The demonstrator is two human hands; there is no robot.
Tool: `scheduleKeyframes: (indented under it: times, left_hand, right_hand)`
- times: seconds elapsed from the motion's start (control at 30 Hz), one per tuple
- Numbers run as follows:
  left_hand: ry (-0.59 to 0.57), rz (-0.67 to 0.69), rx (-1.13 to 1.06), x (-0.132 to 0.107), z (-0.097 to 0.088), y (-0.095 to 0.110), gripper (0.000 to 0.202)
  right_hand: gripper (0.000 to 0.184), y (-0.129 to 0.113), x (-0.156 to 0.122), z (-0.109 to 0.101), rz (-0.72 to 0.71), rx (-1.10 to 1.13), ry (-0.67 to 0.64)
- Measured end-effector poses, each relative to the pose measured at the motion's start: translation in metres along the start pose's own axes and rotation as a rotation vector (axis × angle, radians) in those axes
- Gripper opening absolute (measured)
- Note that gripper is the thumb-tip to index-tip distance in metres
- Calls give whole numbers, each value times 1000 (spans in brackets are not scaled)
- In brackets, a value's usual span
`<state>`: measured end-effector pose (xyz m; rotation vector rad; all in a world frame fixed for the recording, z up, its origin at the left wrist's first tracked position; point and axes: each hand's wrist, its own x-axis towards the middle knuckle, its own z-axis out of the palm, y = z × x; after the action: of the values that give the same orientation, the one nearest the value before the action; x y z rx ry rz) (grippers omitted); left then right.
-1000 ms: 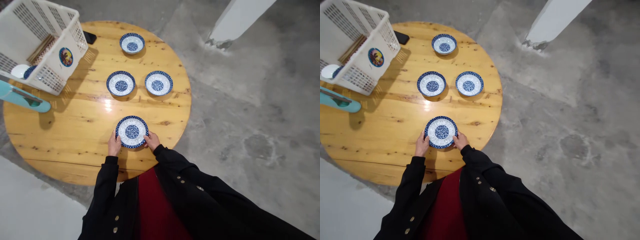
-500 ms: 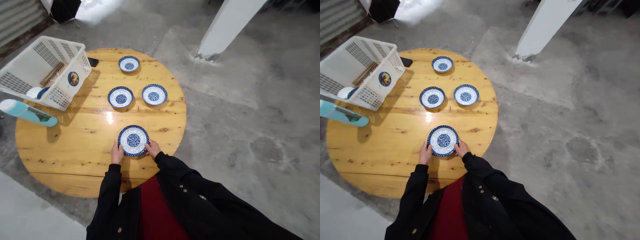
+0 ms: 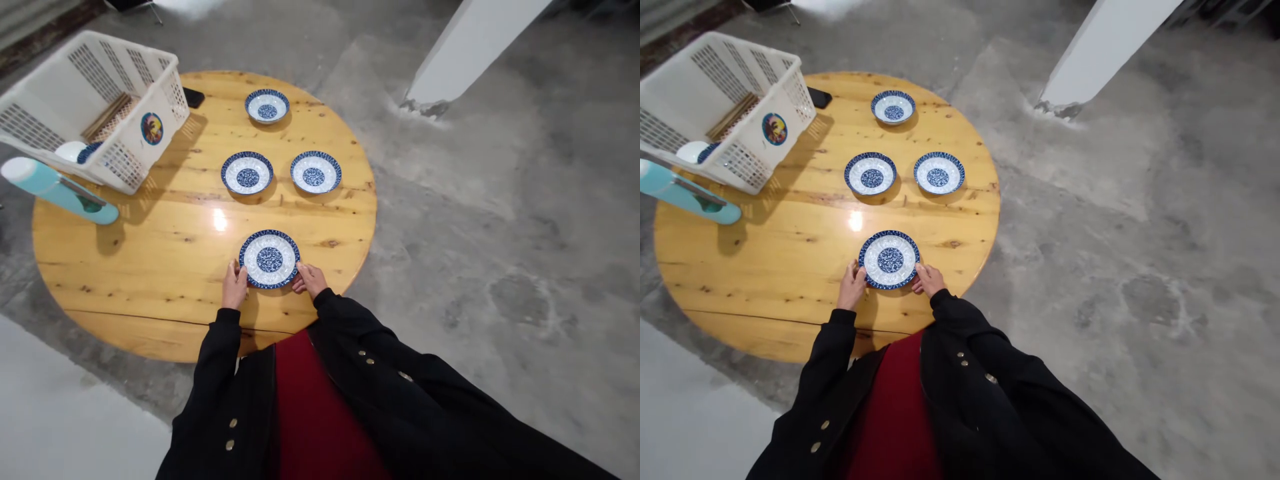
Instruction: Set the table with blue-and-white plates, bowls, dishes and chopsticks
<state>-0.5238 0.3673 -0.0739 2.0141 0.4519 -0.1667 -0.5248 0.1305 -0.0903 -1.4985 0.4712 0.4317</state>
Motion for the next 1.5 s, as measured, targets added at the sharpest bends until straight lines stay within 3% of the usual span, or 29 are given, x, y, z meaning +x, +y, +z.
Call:
scheduleKeyframes:
  times: [0.17, 0.3, 0.43, 0.57, 0.73, 0.9, 1.03, 1.23, 1.37, 1.5]
  left_hand:
    - [94, -124, -313, -21, -13, -16, 51]
    - [140, -137, -392, -35, -26, -27, 39]
    - [116, -148, -423, -49, -29, -33, 38]
    - [65, -154, -455, -61, -26, -35, 40]
    - [45, -147, -539, -64, -25, -40, 41]
    - [41, -158, -599, -66, -25, -46, 41]
    - [26, -180, -531, -67, -24, -40, 38]
    - [-94, -158, -446, -45, -3, -17, 40]
    - [-103, -77, -307, -27, 9, -8, 35]
    - [-97, -39, -240, -19, 6, -5, 26]
  right_hand:
    - [43, 7, -14, -9, 69, 144, 102]
    - [36, 12, -20, -13, 83, 179, 160]
    - [26, 9, -23, -14, 82, 200, 249]
    - [16, -13, -23, -21, -2, 174, 338]
    - [9, -57, -16, -48, -152, 97, 386]
    - [7, -77, -4, -67, -162, 20, 403]
    - [6, -60, 0, -57, -62, -76, 292]
    - [27, -31, 2, -23, -56, -206, 59]
    - [20, -24, 7, -7, -77, -255, 58]
    - [13, -22, 10, 3, -74, -225, 78]
